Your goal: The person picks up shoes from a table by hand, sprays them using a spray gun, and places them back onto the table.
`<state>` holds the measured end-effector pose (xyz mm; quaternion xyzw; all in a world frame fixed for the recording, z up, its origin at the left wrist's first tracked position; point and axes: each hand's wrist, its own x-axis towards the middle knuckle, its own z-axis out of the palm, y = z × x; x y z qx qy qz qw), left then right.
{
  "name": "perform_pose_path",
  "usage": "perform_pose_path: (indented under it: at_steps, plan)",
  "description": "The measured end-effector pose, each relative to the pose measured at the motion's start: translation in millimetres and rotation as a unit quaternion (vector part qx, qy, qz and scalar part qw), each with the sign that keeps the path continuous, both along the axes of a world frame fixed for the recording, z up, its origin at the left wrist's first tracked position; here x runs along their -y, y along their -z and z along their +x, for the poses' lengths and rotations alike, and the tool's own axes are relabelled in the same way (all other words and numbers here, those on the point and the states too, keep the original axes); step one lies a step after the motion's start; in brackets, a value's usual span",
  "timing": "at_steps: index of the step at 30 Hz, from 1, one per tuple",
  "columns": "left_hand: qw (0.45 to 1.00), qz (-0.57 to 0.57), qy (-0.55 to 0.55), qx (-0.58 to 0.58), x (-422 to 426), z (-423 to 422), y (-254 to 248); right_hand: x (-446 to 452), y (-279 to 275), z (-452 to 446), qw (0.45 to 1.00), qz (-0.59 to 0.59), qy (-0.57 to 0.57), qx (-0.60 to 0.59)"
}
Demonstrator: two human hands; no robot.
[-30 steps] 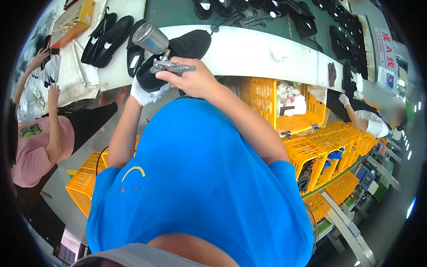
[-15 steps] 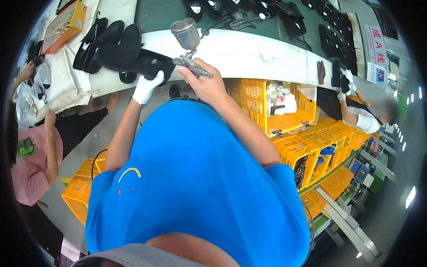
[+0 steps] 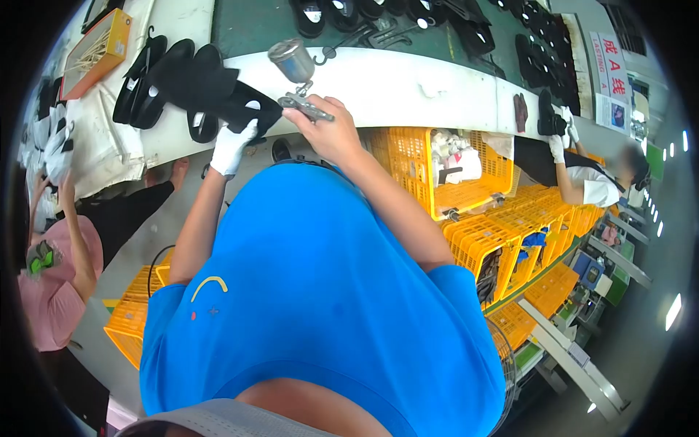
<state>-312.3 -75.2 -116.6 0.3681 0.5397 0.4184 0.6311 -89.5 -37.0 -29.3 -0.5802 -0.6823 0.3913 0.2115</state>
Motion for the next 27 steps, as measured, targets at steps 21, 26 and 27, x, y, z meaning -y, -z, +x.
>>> perform_pose_path:
  at_steps: [21,26,27]
  plan:
    - [0.882,0.028,-0.141,-0.449,27.1,-54.4,12.6,1.3,7.9,24.1,0.992,-0.107,0.016,-0.067]
    - [0.776,-0.137,0.081,-0.61,-77.0,-56.0,16.6,-1.8,4.6,43.1,0.984,-0.133,0.042,-0.11]
    - [0.77,-0.144,0.13,-0.608,-87.0,-61.2,23.9,-3.8,3.4,49.2,0.986,-0.126,0.033,-0.104]
